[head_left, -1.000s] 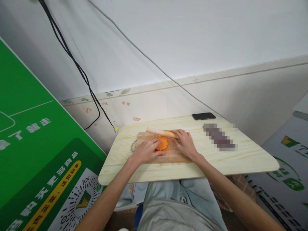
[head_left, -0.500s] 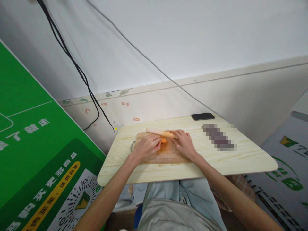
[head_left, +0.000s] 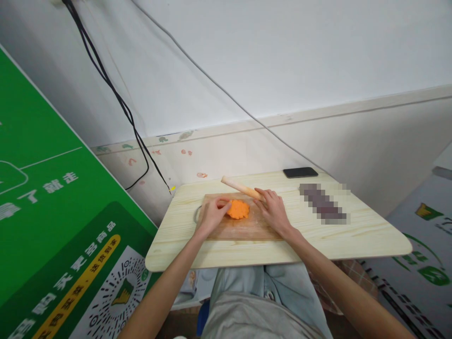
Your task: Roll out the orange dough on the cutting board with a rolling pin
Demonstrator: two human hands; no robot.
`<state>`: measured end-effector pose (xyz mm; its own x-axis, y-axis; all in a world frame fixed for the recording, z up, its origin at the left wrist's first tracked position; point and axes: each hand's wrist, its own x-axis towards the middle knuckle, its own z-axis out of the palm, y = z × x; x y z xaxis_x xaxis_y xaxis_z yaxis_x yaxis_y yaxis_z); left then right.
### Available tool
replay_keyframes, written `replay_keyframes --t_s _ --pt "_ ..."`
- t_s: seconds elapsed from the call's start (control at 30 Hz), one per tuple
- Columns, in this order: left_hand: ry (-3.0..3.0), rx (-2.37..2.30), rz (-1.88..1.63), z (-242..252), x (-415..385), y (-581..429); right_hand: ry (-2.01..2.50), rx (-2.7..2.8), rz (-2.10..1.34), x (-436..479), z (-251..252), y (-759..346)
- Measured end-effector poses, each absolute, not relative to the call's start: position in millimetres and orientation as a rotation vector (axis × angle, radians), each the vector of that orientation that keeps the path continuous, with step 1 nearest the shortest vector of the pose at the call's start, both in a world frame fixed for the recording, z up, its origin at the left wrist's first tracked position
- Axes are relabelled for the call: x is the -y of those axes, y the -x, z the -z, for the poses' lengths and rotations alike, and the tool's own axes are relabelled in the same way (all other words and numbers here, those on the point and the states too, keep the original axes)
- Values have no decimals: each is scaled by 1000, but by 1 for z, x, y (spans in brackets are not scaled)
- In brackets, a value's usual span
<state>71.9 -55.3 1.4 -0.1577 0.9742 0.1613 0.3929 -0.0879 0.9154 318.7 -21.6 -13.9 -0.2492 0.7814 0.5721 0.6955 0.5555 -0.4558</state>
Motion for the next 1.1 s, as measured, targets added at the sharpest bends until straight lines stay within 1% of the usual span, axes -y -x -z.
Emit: replay_keyframes --t_s 0.1,0.2,0.3,0.37,0.43,0.53,0.73,0.8,0.93,1.1 --pt "-1722 -1793 -1246 2 56 -64 1151 2075 -133 25 10 -319" --pt "-1667 -1945 -1386 -2 58 -51 1107 2166 -122 25 7 -319" --pt "-1547 -1989 -1607 -10 56 -43 1095 2295 -44 24 5 -317" --pt "-1663 -1969 -1616 -15 53 -42 1092 2392 24 23 2 -315" --pt "-1867 -1925 -1466 -19 48 -45 1082 2474 74 23 -4 -313" --pt "-2091 -1898 -1133 -22 38 -51 1057 2547 91 22 -17 -313" --pt "-2295 -1878 -566 -22 14 -51 995 2640 48 3 -39 -312" --pt "-2287 -1854 -491 -22 7 -51 1016 2636 34 -5 -39 -309" --pt "-2244 -1793 -470 -25 -1 -55 1138 2633 -30 -14 -35 -305" --pt "-2273 -1884 -372 -23 -2 -57 1288 2664 -103 -26 -39 -308"
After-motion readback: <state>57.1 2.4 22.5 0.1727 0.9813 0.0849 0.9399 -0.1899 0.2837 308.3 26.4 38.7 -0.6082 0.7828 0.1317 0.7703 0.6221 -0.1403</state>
